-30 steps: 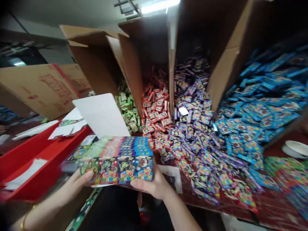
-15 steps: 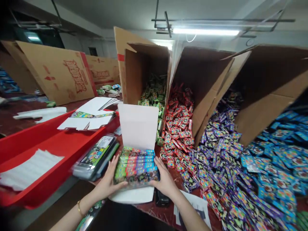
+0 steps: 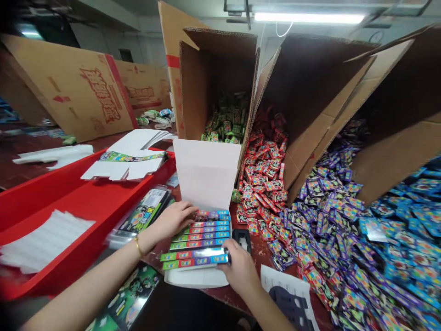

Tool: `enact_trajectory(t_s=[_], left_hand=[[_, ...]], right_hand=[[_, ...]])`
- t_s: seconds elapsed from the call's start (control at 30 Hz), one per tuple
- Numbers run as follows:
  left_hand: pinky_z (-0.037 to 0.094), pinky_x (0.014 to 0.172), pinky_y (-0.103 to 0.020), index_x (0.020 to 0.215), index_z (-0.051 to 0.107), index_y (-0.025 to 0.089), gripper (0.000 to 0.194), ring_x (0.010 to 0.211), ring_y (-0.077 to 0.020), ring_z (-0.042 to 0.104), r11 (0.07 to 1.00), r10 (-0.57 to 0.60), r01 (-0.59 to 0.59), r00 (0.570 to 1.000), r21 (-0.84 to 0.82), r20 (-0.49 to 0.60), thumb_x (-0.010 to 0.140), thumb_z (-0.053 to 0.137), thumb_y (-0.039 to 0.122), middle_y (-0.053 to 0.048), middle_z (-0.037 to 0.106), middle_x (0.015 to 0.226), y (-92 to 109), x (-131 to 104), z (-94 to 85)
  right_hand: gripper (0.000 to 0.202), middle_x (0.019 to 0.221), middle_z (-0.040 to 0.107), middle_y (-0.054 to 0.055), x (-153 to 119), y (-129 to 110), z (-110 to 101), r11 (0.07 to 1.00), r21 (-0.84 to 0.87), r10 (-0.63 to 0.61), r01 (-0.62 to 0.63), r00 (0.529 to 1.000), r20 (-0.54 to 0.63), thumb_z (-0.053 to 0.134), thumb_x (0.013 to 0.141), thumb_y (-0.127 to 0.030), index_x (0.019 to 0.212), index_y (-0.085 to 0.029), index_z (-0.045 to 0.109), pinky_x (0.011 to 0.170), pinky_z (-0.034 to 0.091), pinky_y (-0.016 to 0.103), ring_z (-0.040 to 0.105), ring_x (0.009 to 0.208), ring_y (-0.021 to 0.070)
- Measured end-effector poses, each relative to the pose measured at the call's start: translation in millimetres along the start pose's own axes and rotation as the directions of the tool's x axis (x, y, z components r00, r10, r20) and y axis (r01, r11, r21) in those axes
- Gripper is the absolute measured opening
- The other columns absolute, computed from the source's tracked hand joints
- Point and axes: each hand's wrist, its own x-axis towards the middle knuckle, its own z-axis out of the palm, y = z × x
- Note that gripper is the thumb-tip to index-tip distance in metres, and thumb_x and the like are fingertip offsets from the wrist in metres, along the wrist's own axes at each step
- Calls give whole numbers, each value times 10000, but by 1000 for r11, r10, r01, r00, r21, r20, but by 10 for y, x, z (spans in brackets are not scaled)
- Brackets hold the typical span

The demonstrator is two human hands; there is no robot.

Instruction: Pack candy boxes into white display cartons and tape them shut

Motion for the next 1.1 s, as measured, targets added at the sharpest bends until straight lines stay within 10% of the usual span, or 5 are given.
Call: enact_trajectory(t_s=[0.33, 0.53, 0.67, 0.8, 1.1], left_hand=[[450, 905, -484, 1204, 548, 153, 373, 1043, -278, 531, 999, -9, 8, 1000, 48, 19, 961, 371, 374, -141, 560, 1148, -212, 109, 131], [491, 784, -311, 968, 558, 194, 146, 859, -173, 584, 965, -55, -51, 919, -257, -390, 932, 416, 195, -58, 627, 911, 249, -711, 0], [516, 809, -339, 1123, 550, 212, 252, 923, -209, 606, 987, 69, -94, 981, -131, -184, 874, 558, 248, -71, 644, 1016, 758, -1257, 524], [525, 731, -348, 996, 606, 189, 160, 850, -216, 611, 999, -46, 44, 997, -22, -61, 878, 514, 132, -60, 653, 964, 785, -1329, 997], [505, 661, -335, 870, 615, 183, 149, 768, -218, 592, 998, -39, 37, 998, -56, -49, 845, 517, 73, -41, 649, 865, 847, -1271, 968]], right_hand=[[703, 1286, 522, 123, -48, -7, 316, 986, -159, -75, 39, 971, -226, 616, 723, -59, 1366, -216, 380, 945, 444, 431, 517, 1171, 290], [492, 1341, 524, 126, 81, -163, 285, 845, -443, -384, 300, 917, -111, 663, 799, -169, 1270, -227, 531, 996, 370, 493, 474, 1226, 310], [380, 1340, 513, 177, 248, -321, 209, 782, -479, -410, 398, 908, 86, 694, 793, -211, 1152, -133, 597, 1000, 365, 481, 447, 1245, 321], [66, 1002, 632, 93, 285, -368, 153, 848, -364, -363, 385, 923, 131, 620, 837, -171, 899, -150, 618, 801, 463, 370, 564, 949, 242], [587, 1309, 509, 167, 96, -410, 602, 715, -606, -452, 350, 892, -19, 554, 817, -60, 1367, -211, 415, 812, 445, 425, 520, 1074, 307]])
